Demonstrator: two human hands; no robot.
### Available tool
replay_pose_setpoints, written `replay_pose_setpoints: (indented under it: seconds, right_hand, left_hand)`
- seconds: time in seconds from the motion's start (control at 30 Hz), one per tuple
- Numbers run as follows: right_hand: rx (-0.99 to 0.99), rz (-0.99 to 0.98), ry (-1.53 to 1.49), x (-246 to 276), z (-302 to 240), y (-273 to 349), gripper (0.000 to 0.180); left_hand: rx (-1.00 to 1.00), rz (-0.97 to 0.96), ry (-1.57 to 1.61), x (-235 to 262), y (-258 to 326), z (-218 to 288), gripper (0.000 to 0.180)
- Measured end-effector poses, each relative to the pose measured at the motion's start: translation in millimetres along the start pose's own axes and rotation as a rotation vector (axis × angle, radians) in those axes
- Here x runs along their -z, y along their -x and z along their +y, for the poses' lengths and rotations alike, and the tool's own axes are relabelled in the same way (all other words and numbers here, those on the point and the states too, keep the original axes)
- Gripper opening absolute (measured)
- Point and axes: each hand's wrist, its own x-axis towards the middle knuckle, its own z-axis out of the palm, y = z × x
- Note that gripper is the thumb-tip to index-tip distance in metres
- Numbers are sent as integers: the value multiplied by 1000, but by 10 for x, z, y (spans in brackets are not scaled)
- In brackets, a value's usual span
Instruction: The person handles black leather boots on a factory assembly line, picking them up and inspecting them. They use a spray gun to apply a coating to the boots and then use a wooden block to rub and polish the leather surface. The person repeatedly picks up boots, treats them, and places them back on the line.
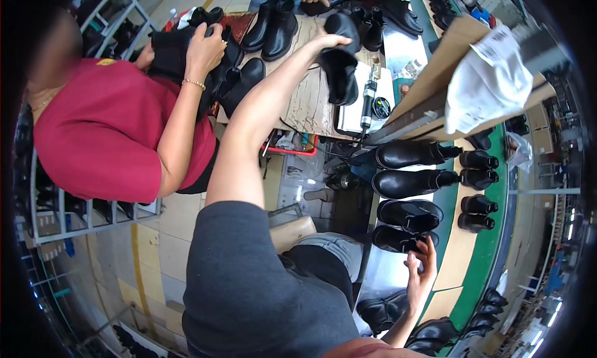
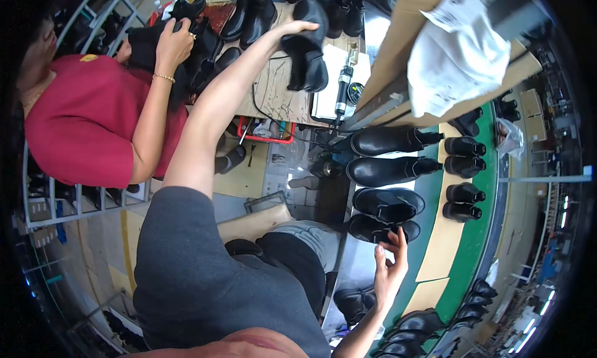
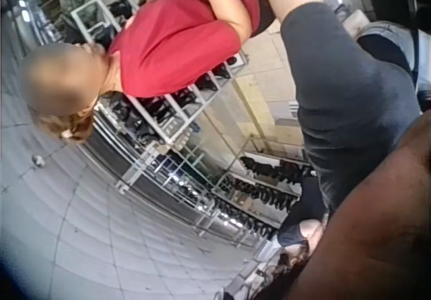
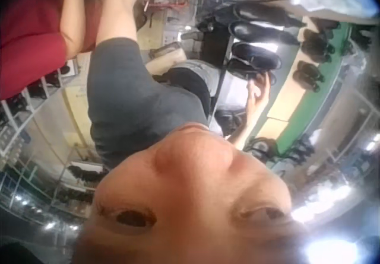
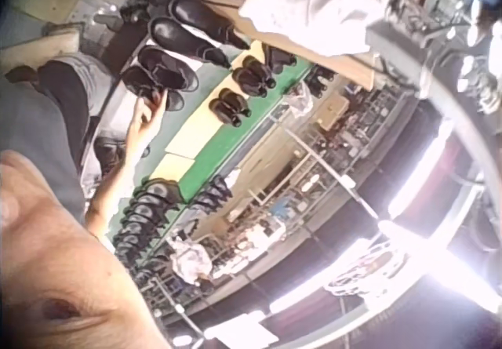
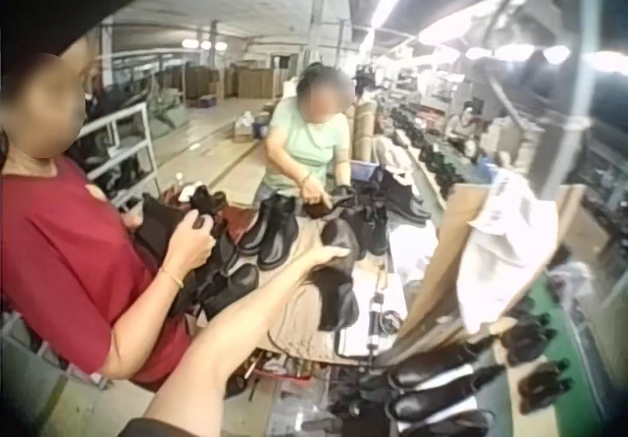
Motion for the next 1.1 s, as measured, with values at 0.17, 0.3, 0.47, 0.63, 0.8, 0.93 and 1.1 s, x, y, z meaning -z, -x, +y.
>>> replay_pose_setpoints:
  seconds: [0.17, 0.3, 0.47, 0.63, 0.8, 0.93, 1.1]
  right_hand:
    - [-208, 96, -96, 95, 241, 256, 53]
    - [-252, 60, -70, 66, 297, 288, 53]
    - [-296, 62, -13, -28, 175, 322, 55]
    - [-291, 60, -31, -99, 205, 337, 55]
    - [-312, 65, 31, -173, 142, 352, 49]
    - [-344, 76, 23, -204, 83, 361, 50]
    - [-389, 132, 16, -163, 169, 575, 50]
  left_hand:
    - [97, -254, 125, -947, 308, 475, 123]
    - [73, -348, 113, -1109, 348, 590, 139]
    - [162, -560, 77, -1254, 424, 718, 133]
    - [144, -655, 102, -1201, 304, 678, 129]
    - [-16, -572, -7, -1118, 430, 708, 131]
    - [-50, -408, -67, -1212, 44, 601, 132]
    - [-75, -457, 32, -1192, 6, 510, 133]
